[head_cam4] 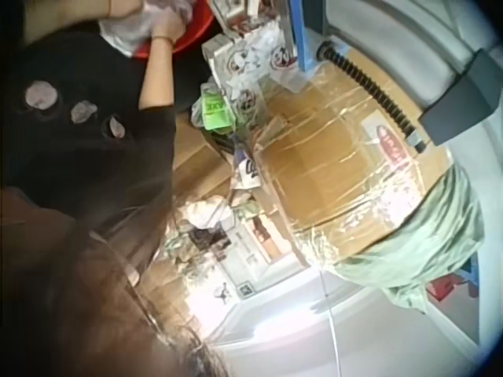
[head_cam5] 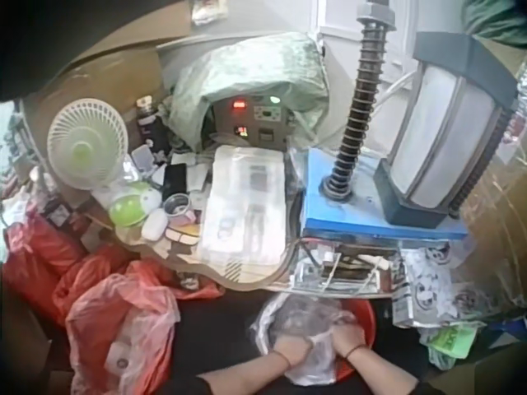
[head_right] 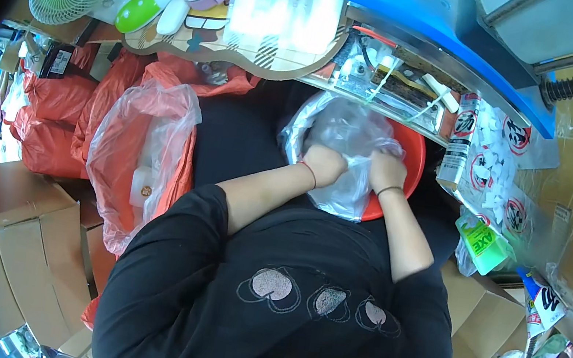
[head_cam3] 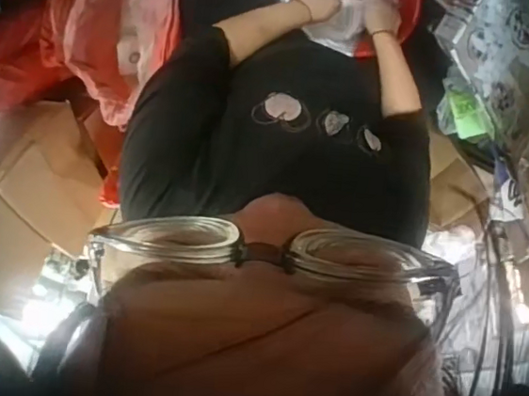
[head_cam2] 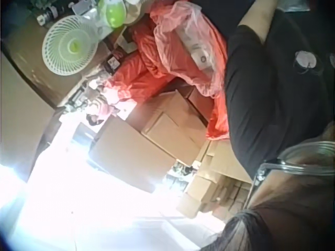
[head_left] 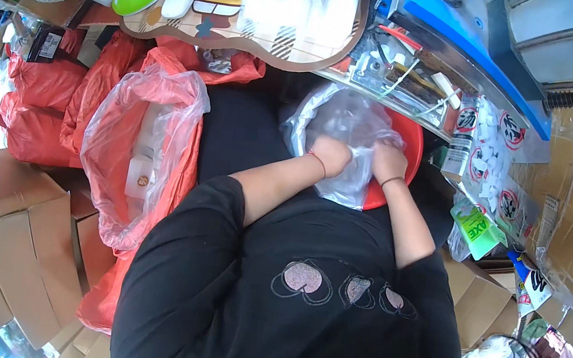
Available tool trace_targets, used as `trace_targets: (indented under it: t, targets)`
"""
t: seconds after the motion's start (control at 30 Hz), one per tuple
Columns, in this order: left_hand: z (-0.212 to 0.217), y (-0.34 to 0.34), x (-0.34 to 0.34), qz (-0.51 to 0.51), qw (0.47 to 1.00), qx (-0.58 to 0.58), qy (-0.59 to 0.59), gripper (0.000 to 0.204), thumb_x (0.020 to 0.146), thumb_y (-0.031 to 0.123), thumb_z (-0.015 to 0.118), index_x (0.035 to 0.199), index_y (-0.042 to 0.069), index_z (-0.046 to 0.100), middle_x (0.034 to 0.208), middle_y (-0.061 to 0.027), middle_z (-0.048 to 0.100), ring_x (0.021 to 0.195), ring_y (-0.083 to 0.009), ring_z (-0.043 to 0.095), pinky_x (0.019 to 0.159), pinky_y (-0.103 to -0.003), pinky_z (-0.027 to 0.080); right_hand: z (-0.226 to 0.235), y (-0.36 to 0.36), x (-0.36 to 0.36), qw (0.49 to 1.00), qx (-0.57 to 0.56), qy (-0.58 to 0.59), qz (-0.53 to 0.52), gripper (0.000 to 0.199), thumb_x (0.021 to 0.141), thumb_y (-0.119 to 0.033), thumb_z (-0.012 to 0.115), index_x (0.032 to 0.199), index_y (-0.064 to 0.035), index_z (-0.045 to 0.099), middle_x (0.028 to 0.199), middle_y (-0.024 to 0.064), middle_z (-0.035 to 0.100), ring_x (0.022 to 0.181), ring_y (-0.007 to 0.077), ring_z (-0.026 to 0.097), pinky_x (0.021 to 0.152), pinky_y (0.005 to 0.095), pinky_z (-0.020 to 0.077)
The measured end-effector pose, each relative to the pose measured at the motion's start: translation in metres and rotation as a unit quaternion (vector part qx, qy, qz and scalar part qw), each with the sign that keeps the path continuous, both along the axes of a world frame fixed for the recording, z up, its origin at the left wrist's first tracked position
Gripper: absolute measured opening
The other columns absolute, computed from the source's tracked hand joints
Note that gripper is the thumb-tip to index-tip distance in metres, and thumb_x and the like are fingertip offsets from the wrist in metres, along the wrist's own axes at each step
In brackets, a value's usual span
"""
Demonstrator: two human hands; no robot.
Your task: Packaging and sealing small items into plastic bags using a pneumatic heat-sealing machine.
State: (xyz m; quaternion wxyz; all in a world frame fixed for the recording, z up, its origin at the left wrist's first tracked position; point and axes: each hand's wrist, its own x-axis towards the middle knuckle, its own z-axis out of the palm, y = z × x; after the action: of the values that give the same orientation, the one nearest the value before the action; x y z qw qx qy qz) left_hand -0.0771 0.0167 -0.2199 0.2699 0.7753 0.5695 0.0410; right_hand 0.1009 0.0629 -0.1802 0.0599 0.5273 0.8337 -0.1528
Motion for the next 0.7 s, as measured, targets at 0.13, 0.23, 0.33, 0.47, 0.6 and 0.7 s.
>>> trace_targets:
  t: [0.13,0.23,0.33,0.47,0.6,0.7]
  targets:
    - [-0.017,-0.017,-0.009,-0.086,0.989,-0.116,0.034,0.026,0.092,0.023,0.057,0.098,0.009,0.077,0.100,-0.0124,0.074,0.095,-0.0334,0.071,0.082,-0.044,0.055,-0.056,-0.003,0.019,0.994,-0.043,-0.071,-0.073,0.021,0.094,-0.018,0.052,0.100,-0.0073,0.069,0.111,0.0183,0.069,0.101,0.0376,0.066,0.082,0.0493,0.0539]
    - [-0.014,-0.019,-0.036,-0.112,0.969,0.144,-0.166,0.027,0.094,0.024,0.056,0.096,0.005,0.075,0.098,-0.0094,0.074,0.091,-0.0264,0.069,0.088,-0.039,0.051,-0.043,-0.017,0.005,0.992,-0.039,0.039,-0.110,0.018,0.093,-0.018,0.054,0.095,-0.0048,0.067,0.107,0.0175,0.069,0.100,0.0390,0.065,0.082,0.0495,0.0518]
    - [-0.056,-0.012,-0.039,0.096,0.739,-0.269,-0.610,0.023,0.094,0.023,0.059,0.090,0.004,0.071,0.094,-0.0065,0.069,0.087,-0.0176,0.063,0.087,-0.035,0.048,-0.027,-0.040,-0.024,0.989,0.016,0.143,0.018,0.016,0.095,-0.016,0.055,0.089,-0.0032,0.064,0.094,0.0178,0.064,0.090,0.0402,0.062,0.077,0.0488,0.0489]
    - [-0.077,-0.015,-0.033,0.087,0.802,-0.183,-0.562,0.020,0.088,0.018,0.062,0.097,0.001,0.067,0.098,-0.0156,0.069,0.094,-0.0272,0.065,0.088,-0.039,0.049,-0.030,-0.057,-0.045,0.975,0.067,0.195,0.084,0.014,0.093,-0.011,0.058,0.084,-0.0013,0.060,0.084,0.0171,0.058,0.083,0.0392,0.058,0.073,0.0469,0.0474]
    - [-0.058,-0.019,-0.048,-0.060,0.951,-0.006,-0.304,0.021,0.078,0.015,0.067,0.094,0.002,0.069,0.099,-0.0232,0.069,0.097,-0.0410,0.065,0.088,-0.046,0.051,-0.032,-0.073,-0.068,0.968,0.098,0.195,0.124,0.012,0.085,-0.011,0.067,0.079,-0.0028,0.060,0.083,0.0147,0.060,0.083,0.0369,0.059,0.072,0.0469,0.0478]
    - [-0.065,-0.028,-0.052,-0.064,0.967,-0.047,-0.243,0.013,0.075,0.012,0.069,0.086,0.005,0.070,0.099,-0.0222,0.070,0.097,-0.0398,0.066,0.086,-0.049,0.051,-0.040,-0.074,-0.074,0.968,0.079,0.200,0.131,0.012,0.083,-0.011,0.069,0.077,-0.0028,0.061,0.081,0.0148,0.060,0.082,0.0370,0.058,0.073,0.0464,0.0477]
